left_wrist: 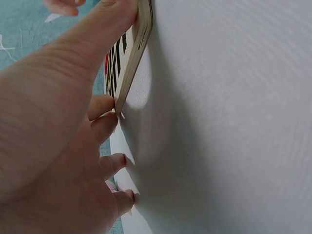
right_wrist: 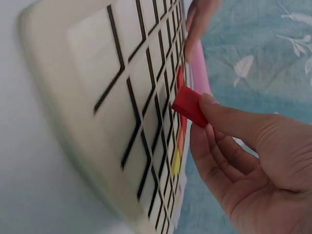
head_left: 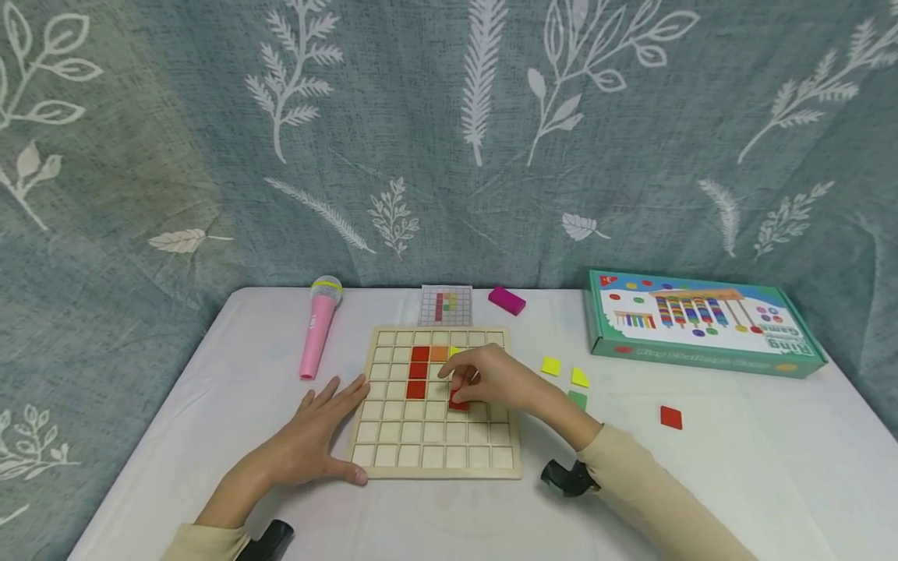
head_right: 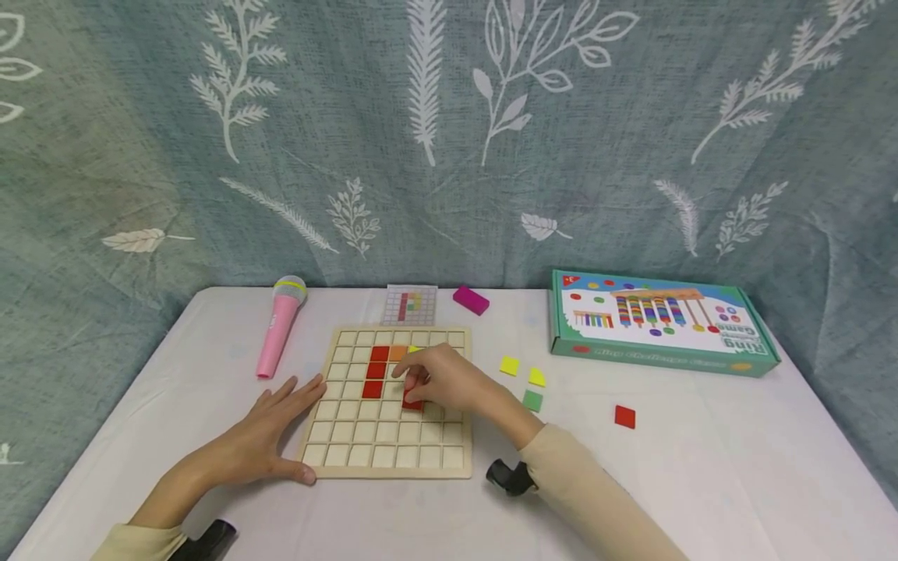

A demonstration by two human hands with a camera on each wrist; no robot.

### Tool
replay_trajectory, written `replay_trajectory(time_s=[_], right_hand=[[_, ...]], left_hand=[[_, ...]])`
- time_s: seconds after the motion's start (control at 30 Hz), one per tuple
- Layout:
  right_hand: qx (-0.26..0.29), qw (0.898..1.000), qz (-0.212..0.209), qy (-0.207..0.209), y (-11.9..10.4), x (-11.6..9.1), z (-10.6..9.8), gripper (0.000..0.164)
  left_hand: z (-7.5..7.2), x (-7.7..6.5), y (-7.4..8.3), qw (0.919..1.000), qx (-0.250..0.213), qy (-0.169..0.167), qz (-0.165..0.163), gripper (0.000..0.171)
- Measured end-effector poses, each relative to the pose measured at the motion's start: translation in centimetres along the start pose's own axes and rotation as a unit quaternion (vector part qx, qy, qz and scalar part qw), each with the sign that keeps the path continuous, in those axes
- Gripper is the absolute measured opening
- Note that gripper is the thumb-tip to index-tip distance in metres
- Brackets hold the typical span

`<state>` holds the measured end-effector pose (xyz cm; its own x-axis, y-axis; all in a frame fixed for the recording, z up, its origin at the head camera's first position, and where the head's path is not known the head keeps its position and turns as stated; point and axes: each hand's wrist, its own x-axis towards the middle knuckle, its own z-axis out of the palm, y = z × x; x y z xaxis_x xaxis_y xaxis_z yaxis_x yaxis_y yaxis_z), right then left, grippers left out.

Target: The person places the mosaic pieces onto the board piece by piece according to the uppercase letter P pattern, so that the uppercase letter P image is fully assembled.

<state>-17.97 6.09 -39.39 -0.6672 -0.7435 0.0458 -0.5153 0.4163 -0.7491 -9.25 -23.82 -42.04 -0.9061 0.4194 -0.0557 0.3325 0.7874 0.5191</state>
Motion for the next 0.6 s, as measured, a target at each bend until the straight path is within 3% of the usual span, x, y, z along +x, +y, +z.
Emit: replay_trajectory(time_s=[0.37,0.6], right_hand=[[-0.011,1.000,-0.023,-0.006,-1.8,3.0,2.6,0.029],[-0.011,0.999,-0.031,-0.020,-2.2,3.9,3.3,0.029]], left_hand=[[-0.1,-0.4,0.0,1.0000,-0.005,0.000,0.002,0.120],[0.0,-0.3,-0.1,1.0000,0.001,-0.004,0.004,0.120]])
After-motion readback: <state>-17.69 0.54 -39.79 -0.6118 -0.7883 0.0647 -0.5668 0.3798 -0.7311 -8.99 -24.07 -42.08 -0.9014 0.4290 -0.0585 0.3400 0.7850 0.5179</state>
